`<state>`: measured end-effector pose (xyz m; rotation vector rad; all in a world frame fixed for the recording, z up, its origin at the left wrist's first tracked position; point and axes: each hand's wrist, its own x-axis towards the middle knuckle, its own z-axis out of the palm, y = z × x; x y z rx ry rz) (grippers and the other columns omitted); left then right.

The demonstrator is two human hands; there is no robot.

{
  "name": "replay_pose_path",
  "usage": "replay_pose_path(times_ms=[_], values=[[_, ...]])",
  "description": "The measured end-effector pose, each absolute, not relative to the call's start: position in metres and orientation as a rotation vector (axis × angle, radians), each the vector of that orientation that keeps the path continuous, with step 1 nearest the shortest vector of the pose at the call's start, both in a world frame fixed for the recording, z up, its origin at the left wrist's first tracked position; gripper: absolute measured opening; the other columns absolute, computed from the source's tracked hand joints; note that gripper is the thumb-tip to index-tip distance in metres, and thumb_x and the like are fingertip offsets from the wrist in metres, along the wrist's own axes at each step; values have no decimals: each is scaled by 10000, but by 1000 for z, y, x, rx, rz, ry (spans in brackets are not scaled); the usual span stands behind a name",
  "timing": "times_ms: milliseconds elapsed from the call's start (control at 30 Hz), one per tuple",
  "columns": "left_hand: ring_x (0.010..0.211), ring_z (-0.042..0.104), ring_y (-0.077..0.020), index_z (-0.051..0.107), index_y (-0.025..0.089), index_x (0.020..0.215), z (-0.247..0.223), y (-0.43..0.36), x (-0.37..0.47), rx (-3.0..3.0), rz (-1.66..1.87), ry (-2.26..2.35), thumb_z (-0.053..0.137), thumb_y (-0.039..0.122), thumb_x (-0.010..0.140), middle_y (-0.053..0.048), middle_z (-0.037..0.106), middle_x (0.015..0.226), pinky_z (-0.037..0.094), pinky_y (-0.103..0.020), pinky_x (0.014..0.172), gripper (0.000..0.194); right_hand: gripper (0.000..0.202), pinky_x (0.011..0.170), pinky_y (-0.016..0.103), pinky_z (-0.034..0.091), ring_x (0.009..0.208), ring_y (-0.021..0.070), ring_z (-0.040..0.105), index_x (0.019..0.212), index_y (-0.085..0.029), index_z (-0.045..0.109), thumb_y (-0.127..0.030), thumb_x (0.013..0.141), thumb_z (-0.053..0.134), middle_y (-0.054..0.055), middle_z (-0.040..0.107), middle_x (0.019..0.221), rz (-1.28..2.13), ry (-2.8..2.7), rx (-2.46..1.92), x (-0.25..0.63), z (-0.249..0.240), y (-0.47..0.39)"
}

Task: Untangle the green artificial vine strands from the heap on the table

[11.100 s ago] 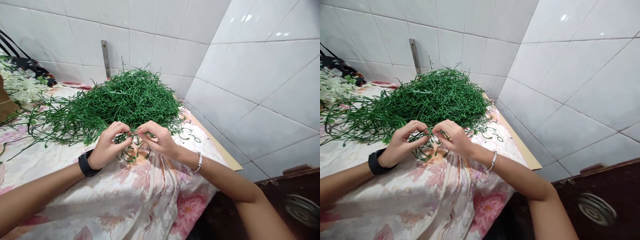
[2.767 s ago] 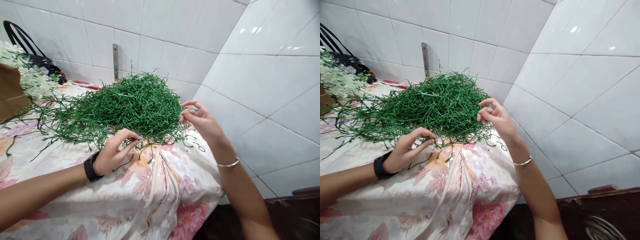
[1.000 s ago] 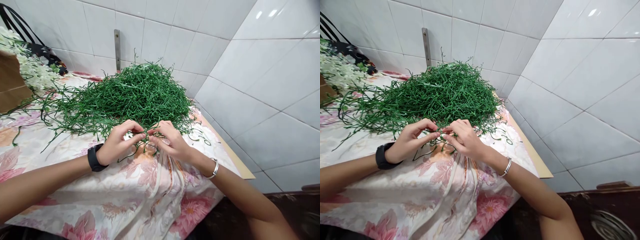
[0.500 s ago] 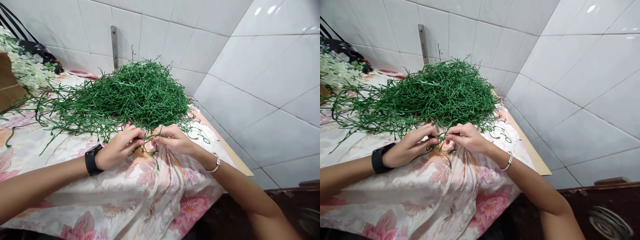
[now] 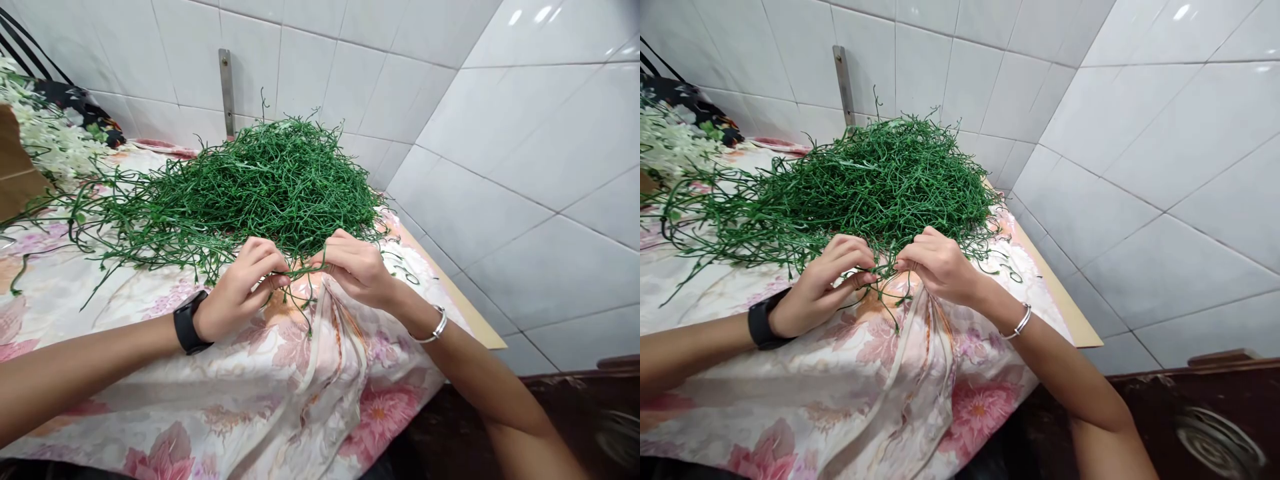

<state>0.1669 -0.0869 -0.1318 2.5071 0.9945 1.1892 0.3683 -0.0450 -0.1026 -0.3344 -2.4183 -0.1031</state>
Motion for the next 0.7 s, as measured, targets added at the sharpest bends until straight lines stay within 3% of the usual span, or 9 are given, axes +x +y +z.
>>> replay_pose_path(times_ms=[167, 267, 400, 533, 700], values=[[849, 443, -175, 488, 171, 813, -133, -87, 164, 2480, 1185, 986, 419, 133, 854, -46, 543, 816, 376, -317, 775, 89, 203, 581, 297, 332, 562, 111, 434, 722, -178, 538, -129, 867, 405, 15, 546, 603, -227, -2346, -404, 372, -100, -47], [790, 442, -166, 490, 177, 777, -137, -84, 160, 2410, 1211, 1023, 434, 153, 851, -31, 525, 754, 373, -305, 731, 96, 205, 536, 289, 320, 565, 102, 452, 716, -192, 573, -138, 861, 439, 17, 569, 651, -77, -1995, -526, 398, -85, -38], [780, 450, -153, 495, 178, 766, -141, -78, 160, 2281, 1248, 1073, 470, 197, 849, -22, 522, 761, 360, -289, 712, 89, 160, 441, 257, 235, 431, 48, 326, 699, -203, 629, -212, 828, 536, -13, 520, 585, 193, -1586, -633, 431, -68, -20], [785, 472, -140, 528, 178, 782, -145, -73, 164, 2086, 1330, 1070, 519, 233, 829, -16, 536, 782, 368, -276, 708, 73, 135, 591, 303, 371, 527, 90, 459, 823, -237, 652, -282, 839, 525, -15, 546, 598, 281, -1886, -678, 423, -76, -19], [718, 525, -122, 582, 170, 741, -144, -72, 165, 1777, 1326, 1092, 613, 288, 760, -4, 581, 744, 411, -242, 654, 123, 165, 762, 346, 329, 736, 141, 506, 898, -238, 651, -279, 855, 498, 12, 605, 740, 8, -2288, -700, 394, -91, -33]])
